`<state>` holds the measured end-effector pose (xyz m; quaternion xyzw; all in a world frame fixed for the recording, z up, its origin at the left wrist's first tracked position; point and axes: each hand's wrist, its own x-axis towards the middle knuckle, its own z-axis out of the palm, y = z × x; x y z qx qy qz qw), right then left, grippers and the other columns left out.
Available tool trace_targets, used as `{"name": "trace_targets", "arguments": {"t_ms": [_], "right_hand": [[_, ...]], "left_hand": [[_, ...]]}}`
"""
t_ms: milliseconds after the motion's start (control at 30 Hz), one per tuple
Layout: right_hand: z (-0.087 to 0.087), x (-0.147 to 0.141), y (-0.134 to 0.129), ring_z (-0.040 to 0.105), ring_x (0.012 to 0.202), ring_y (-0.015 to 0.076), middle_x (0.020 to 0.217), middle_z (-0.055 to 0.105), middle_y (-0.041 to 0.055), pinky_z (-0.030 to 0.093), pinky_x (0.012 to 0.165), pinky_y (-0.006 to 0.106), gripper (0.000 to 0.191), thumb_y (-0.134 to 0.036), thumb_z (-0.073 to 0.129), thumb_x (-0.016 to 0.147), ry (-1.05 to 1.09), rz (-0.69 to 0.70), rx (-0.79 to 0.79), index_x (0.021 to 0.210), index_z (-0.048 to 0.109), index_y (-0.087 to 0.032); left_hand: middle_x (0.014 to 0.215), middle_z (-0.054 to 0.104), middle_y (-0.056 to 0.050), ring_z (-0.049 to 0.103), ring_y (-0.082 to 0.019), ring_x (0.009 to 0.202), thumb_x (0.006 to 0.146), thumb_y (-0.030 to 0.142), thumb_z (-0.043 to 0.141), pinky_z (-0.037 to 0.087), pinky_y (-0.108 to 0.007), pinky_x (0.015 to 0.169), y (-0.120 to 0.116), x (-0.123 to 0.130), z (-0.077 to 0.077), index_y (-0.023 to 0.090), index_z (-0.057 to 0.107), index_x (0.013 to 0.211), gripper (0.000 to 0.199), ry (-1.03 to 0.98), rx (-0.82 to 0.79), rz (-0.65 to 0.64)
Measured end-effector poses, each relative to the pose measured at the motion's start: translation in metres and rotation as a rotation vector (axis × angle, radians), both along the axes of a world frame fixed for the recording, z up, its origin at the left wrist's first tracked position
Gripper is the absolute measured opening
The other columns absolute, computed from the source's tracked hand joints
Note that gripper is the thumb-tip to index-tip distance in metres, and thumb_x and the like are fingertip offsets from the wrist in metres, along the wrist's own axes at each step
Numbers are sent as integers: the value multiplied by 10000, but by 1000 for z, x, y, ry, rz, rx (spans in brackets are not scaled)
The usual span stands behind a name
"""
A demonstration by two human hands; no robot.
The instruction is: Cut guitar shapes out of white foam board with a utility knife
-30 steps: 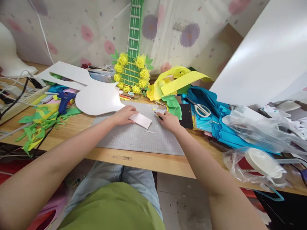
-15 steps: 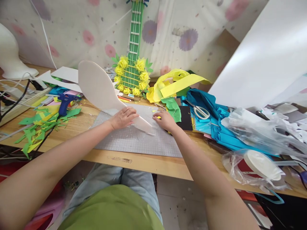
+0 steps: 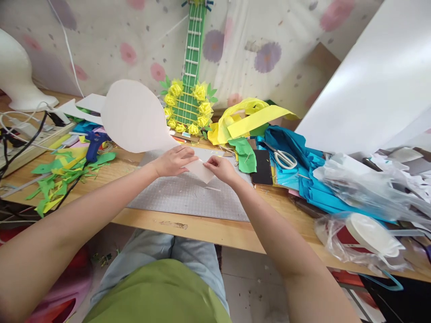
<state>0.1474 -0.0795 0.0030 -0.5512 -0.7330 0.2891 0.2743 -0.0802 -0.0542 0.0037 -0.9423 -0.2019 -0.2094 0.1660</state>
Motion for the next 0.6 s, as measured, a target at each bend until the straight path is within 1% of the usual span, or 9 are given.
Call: {"name": "trace_targets", "arguments": {"t_ms": [100, 200, 300, 367, 400, 467, 500, 567, 600], "right_hand": [[0, 0, 1, 491, 636, 140, 693, 548, -3, 391, 555, 268, 228, -428, 533, 730, 61, 72, -16, 776, 532, -205], [-1, 1, 5, 508, 678, 149, 733, 540, 4, 437, 566, 276, 195, -410, 489, 764, 185, -37, 38, 788, 476, -217], [-4, 6, 11, 526, 692, 154, 779, 536, 8, 475, 572, 295, 213, -430, 477, 772, 345, -157, 46, 825, 418, -232], [-5, 11, 12, 541, 696, 155, 805, 541, 5, 490, 564, 301, 247, -455, 480, 768, 442, -164, 0, 857, 388, -244], [-6, 13, 13, 544, 700, 154, 812, 542, 2, 492, 564, 298, 261, -468, 480, 767, 467, -160, -11, 868, 380, -249], [-6, 17, 12, 537, 690, 145, 796, 538, -8, 489, 566, 286, 276, -488, 477, 766, 473, -149, -19, 874, 378, -255], [-6, 19, 11, 528, 677, 138, 780, 531, -14, 483, 566, 277, 279, -495, 475, 766, 463, -144, -22, 872, 382, -254], [-5, 21, 10, 512, 653, 125, 757, 520, -19, 470, 566, 261, 289, -506, 471, 764, 437, -139, -26, 869, 400, -247], [-5, 22, 10, 508, 649, 122, 758, 522, -19, 465, 566, 255, 299, -514, 469, 762, 425, -139, -25, 874, 413, -242]], "left_hand": [[1188, 530, -106, 437, -255, 1166, 765, 258, 602, 338, -452, 1024, 3, 2, 9, 188, 523, 1194, 442, -63, -12, 8], [1209, 539, -67, 438, -217, 1188, 826, 182, 495, 250, -486, 1080, 1, 6, 8, 240, 527, 1192, 372, -222, -17, 95], [1240, 534, -84, 453, -214, 1194, 859, 168, 431, 240, -489, 1086, -10, 13, -9, 221, 539, 1190, 353, -304, -105, 251], [1255, 534, -120, 461, -228, 1197, 869, 213, 438, 275, -461, 1073, -21, 23, -27, 165, 562, 1165, 324, -189, -264, 309], [1306, 491, -150, 438, -247, 1225, 870, 269, 460, 295, -441, 1063, -27, 30, -36, 130, 553, 1179, 352, -114, -361, 332], [1400, 369, -197, 344, -282, 1298, 874, 365, 461, 280, -449, 1065, -39, 49, -51, 80, 454, 1285, 500, 17, -516, 333], [1410, 352, -201, 296, -283, 1324, 888, 392, 426, 254, -452, 1075, -46, 61, -56, 67, 416, 1313, 535, 39, -564, 326], [1426, 306, -223, 230, -297, 1349, 880, 469, 409, 210, -457, 1090, -57, 85, -60, 38, 399, 1321, 616, 31, -627, 278], [1420, 325, -211, 241, -293, 1346, 877, 476, 412, 207, -449, 1094, -61, 97, -59, 46, 431, 1301, 604, 25, -659, 220]]}}
